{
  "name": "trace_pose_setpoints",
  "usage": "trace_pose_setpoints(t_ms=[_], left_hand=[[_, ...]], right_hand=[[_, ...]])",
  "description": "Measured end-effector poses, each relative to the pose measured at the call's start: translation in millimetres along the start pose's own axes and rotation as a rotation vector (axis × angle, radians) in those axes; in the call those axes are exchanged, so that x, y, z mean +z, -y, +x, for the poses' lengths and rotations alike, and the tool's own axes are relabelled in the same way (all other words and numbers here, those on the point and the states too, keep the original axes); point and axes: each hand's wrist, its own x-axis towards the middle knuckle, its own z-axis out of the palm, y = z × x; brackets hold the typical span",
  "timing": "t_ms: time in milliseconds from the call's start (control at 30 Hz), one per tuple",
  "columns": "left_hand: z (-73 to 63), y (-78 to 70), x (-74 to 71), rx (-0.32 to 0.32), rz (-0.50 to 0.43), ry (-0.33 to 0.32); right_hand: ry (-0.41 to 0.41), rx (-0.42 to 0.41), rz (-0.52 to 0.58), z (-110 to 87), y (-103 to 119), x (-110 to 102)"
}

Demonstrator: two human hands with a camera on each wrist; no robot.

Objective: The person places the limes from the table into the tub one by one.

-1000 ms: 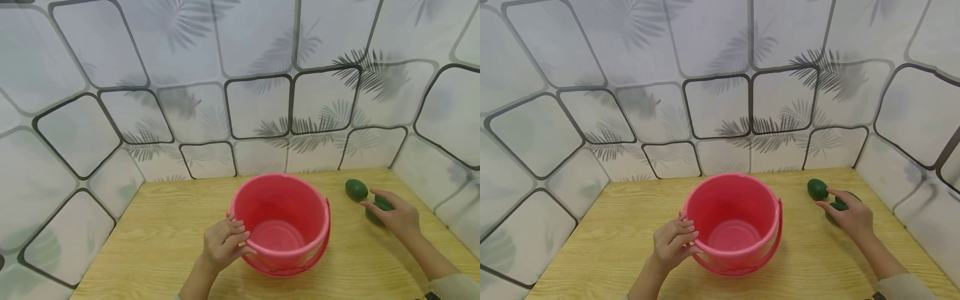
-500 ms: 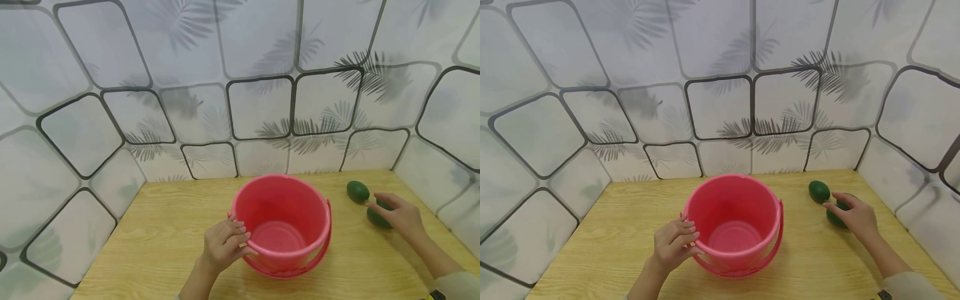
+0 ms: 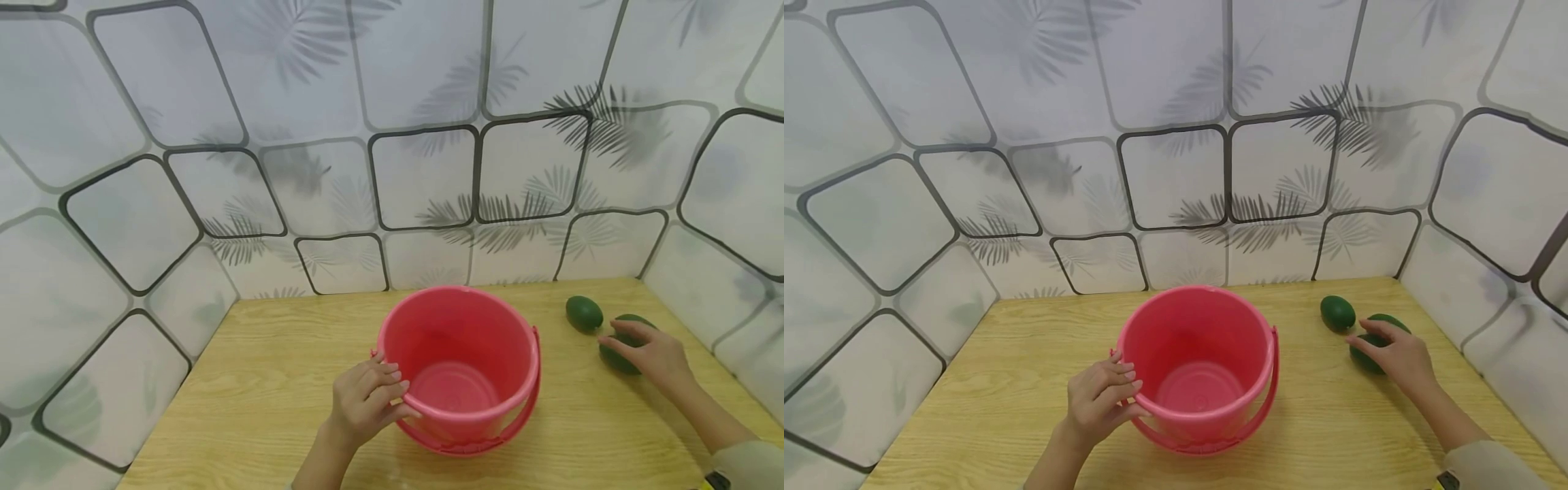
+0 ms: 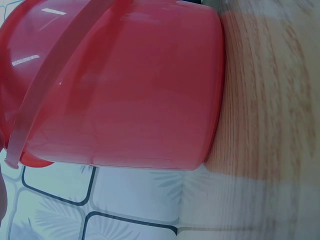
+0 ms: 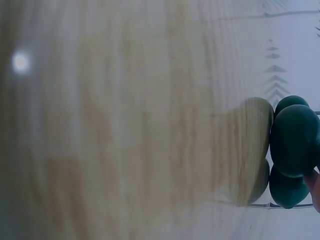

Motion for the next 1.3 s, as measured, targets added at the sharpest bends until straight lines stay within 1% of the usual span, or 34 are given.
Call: trace_pose_setpoints(t_ms=[100, 167, 267, 500, 667, 833, 1033, 1100, 1300], left_hand=[[-0.6, -0.3, 0.3, -0.002, -0.004, -0.002], [2.4, -0.3, -0.2, -0.001, -0.005, -0.001], [4.2, 0.0, -0.5, 0.002, -0.005, 0.003], [3.7, 0.1, -0.2, 0.001, -0.009, -0.006], [3.9, 0.6, -0.5, 0.000, -0.010, -0.008], [5.3, 0.7, -2.0, -0.004, -0.002, -0.001], [7.0, 0.2, -3.5, -0.013, -0.002, 0.007], [7.0, 0.4, -3.6, -0.013, -0.002, 0.007], [6.3, 1.0, -3.6, -0.010, -0.003, 0.009]], right_hand=[[0.036, 0.017, -0.002, -2.0, 0.6, 0.2], [0.058, 0.032, -0.002, -3.3, 0.8, 0.4], [0.073, 0.041, 0.013, -4.7, 0.3, 1.1], [0.123, 0.097, 0.009, -4.9, -2.0, 5.0], [0.168, 0.152, 0.052, -7.8, -3.0, 7.5], [0.187, 0.197, 0.080, -11.6, -1.8, 10.8], [0.198, 0.202, 0.095, -15.1, -1.1, 15.0], [0.214, 0.205, 0.099, -15.7, -0.8, 16.0], [0.219, 0.197, 0.059, -18.4, -4.6, 21.4]])
